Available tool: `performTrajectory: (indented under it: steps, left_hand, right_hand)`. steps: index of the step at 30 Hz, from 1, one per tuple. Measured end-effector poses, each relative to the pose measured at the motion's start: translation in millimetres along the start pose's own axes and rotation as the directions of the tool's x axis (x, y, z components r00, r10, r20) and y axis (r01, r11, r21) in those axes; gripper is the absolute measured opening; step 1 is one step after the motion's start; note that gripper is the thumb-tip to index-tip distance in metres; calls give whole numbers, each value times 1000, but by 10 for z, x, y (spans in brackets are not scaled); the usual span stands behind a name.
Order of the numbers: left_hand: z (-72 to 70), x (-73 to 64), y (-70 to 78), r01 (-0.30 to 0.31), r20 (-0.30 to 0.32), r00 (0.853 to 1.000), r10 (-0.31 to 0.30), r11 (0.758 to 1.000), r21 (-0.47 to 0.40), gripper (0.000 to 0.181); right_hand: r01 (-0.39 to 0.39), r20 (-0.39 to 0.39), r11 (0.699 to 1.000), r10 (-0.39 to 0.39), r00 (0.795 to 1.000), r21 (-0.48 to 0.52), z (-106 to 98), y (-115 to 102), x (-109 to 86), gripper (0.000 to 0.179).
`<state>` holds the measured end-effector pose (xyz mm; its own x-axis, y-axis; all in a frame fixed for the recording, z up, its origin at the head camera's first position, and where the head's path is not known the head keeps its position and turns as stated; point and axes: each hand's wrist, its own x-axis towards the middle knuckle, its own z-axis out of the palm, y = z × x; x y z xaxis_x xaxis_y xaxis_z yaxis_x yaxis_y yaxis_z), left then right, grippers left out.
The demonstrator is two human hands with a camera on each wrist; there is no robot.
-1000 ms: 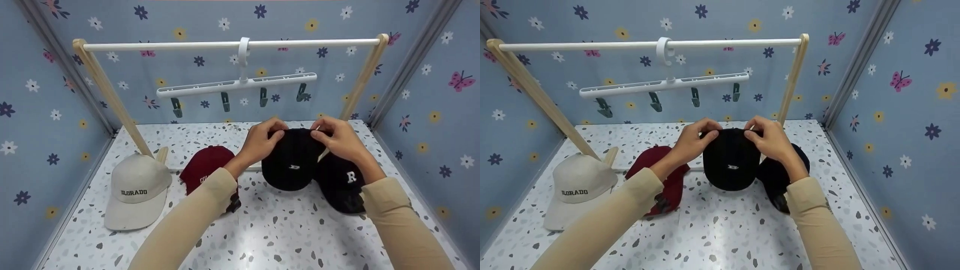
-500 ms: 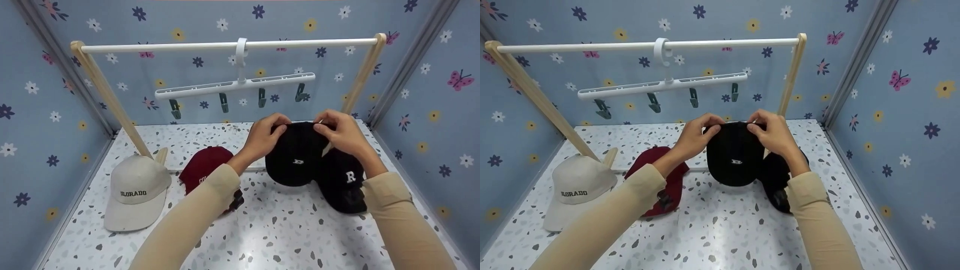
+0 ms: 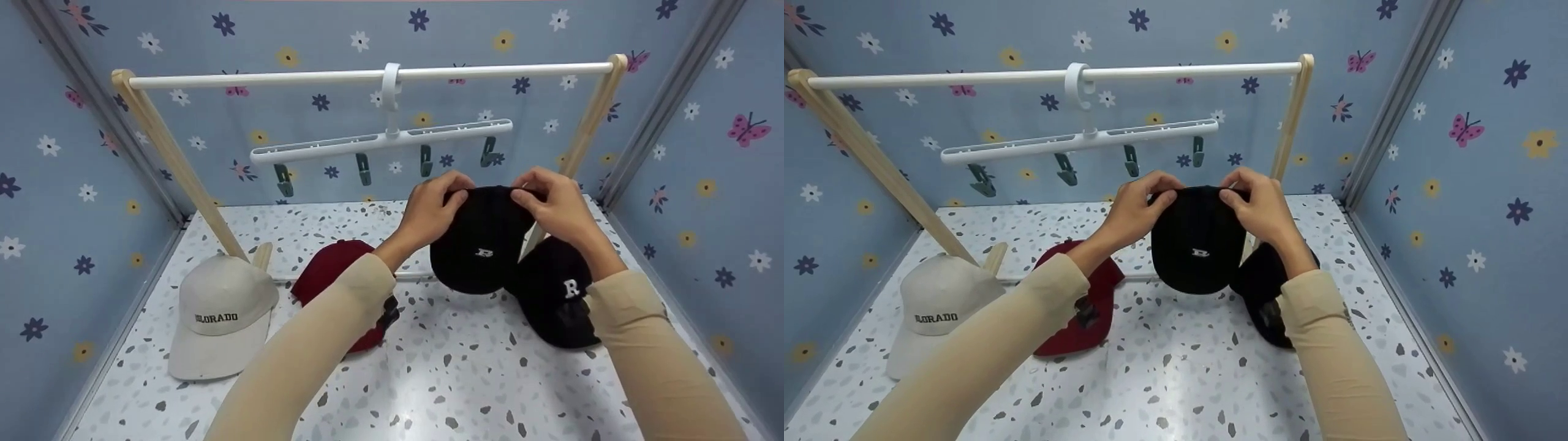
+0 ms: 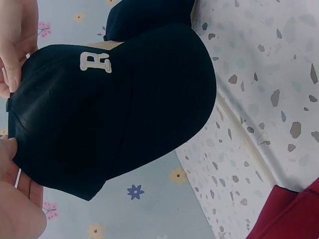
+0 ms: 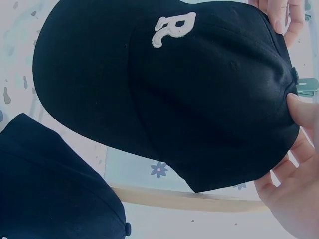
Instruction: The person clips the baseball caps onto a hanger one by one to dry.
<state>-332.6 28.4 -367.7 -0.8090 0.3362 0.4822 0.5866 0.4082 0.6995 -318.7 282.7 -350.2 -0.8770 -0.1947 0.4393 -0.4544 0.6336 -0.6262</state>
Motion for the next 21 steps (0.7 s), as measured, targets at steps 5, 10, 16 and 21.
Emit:
performTrajectory:
  steps: [5, 10, 16, 21]
  left_hand:
    - [8, 36, 18, -1, 4, 1000, 1, 1000, -1, 19]
    - [17, 54, 31, 7, 31, 999, -7, 1000, -4, 24]
    - [35, 86, 40, 34, 48, 998, -34, 999, -4, 28]
    - [49, 134, 74, 50, 56, 997, -50, 999, 2, 32]
  right_hand:
    - [3, -17, 1000, -3, 1000, 11, -11, -1, 20, 14]
    - [8, -34, 1000, -8, 999, 3, -11, 5, 13, 14]
    - [14, -74, 1000, -13, 997, 5, 11, 29, 8, 14]
    - [55, -80, 998, -55, 995, -12, 25, 57, -2, 14]
